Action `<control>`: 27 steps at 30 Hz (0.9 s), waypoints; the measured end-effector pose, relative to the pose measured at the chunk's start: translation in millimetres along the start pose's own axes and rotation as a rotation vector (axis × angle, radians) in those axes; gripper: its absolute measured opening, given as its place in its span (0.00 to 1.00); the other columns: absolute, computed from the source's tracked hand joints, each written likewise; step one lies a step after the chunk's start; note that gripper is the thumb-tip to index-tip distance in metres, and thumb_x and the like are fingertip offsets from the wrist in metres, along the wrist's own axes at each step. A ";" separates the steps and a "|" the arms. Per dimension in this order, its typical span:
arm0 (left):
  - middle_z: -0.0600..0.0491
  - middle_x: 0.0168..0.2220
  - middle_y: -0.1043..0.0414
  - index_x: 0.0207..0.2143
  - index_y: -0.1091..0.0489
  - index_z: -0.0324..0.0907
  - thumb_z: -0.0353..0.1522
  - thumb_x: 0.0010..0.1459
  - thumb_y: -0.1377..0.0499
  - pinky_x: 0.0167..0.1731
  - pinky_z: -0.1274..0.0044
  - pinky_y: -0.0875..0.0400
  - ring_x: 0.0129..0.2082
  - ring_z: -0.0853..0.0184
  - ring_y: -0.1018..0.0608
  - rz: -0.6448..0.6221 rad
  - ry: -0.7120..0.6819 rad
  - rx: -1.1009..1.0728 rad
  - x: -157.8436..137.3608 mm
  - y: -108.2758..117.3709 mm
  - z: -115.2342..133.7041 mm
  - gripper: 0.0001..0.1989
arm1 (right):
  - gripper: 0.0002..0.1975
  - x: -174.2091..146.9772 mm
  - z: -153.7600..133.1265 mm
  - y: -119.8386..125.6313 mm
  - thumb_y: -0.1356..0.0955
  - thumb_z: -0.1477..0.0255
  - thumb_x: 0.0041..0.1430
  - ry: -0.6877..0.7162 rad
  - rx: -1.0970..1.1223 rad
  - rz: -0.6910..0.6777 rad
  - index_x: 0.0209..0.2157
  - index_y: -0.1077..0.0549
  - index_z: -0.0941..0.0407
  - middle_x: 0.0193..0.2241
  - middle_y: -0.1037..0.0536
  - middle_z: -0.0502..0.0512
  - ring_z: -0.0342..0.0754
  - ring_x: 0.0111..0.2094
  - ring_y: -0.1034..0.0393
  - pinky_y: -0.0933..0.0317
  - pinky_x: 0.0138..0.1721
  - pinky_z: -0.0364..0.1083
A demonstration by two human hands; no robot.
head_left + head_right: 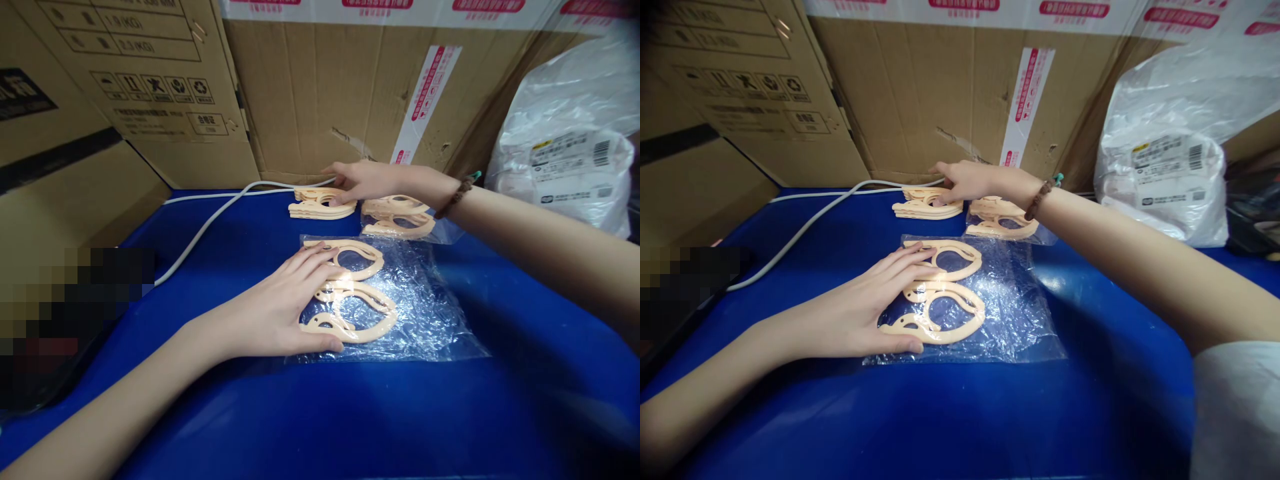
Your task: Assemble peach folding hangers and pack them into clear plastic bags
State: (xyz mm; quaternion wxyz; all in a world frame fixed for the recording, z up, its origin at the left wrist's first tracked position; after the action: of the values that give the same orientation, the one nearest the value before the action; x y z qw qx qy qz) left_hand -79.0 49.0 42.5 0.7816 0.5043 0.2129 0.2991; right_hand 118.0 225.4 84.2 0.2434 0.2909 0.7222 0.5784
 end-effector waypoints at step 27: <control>0.44 0.71 0.57 0.66 0.45 0.44 0.59 0.53 0.41 0.67 0.53 0.55 0.71 0.48 0.56 -0.012 0.039 -0.043 -1.8 0.7 -0.7 0.46 | 0.40 -18.5 -11.3 3.8 0.28 0.60 0.52 0.118 0.008 0.193 0.63 0.40 0.61 0.61 0.34 0.66 0.61 0.57 0.35 0.41 0.58 0.57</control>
State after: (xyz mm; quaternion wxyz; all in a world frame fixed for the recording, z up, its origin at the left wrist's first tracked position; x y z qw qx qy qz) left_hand -80.9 48.4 42.9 0.7899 0.4801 0.2247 0.3085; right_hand 123.9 205.2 90.6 0.1424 0.3257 0.7063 0.6122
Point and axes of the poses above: each hand's wrist, its own x-axis towards the middle knuckle, its own y-axis out of the back of the hand, z = x × y, the point moved 1 cm from there along x, towards the middle knuckle
